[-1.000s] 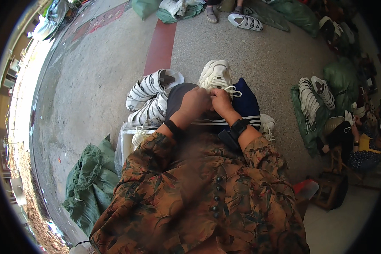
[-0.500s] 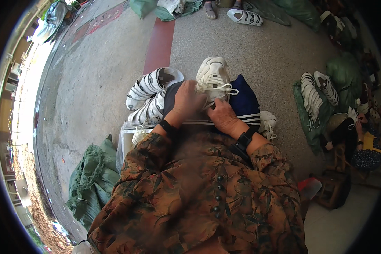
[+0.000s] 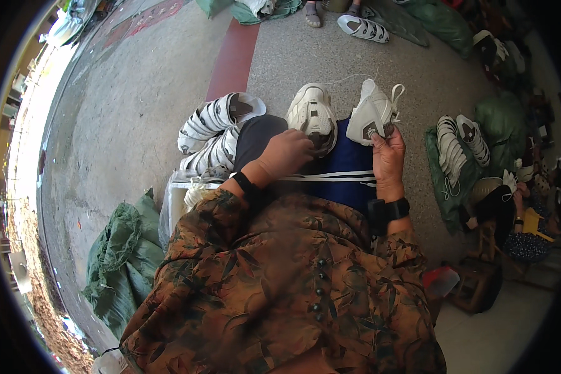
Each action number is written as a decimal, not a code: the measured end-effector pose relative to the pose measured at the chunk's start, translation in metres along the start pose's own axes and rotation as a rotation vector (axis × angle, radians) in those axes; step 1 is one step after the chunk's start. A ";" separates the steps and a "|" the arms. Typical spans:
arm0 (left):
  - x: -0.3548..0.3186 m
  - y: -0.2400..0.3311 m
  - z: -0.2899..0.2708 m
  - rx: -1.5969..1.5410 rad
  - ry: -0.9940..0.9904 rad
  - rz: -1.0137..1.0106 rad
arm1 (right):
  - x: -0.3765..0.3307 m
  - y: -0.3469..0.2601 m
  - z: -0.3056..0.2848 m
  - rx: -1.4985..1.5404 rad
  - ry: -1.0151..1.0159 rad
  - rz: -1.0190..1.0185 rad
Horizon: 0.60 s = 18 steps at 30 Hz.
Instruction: The person threads a white shoelace through the eyelets of a white sneaker, pulling the lace tight and adjusting the loops. They repeat this process to lace the shoe from the bottom up.
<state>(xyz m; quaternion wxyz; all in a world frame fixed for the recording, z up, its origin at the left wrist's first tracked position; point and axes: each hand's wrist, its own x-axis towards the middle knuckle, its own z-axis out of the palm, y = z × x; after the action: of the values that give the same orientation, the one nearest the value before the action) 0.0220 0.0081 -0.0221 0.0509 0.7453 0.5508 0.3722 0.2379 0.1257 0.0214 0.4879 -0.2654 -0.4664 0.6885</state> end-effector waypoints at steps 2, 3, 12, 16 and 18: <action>0.003 0.001 0.012 0.149 -0.173 0.041 | 0.001 -0.002 0.000 -0.018 0.007 -0.036; 0.005 0.000 0.021 0.220 -0.205 0.059 | 0.001 -0.003 0.001 -0.069 -0.025 -0.051; 0.007 0.003 -0.011 -0.056 -0.036 -0.242 | 0.007 -0.004 -0.009 -0.181 0.005 -0.098; -0.010 -0.036 -0.053 -0.542 0.258 -0.516 | 0.014 -0.006 -0.010 -0.475 0.023 -0.144; -0.012 -0.043 -0.073 -0.671 0.503 -0.625 | 0.010 -0.017 0.014 -0.823 -0.197 -0.221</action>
<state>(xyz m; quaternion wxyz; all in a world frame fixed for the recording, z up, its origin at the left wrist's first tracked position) -0.0574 -0.0098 0.0034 0.2617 0.3755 0.5928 0.6626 0.2296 0.1305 0.0436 0.3653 -0.3192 -0.7719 0.4109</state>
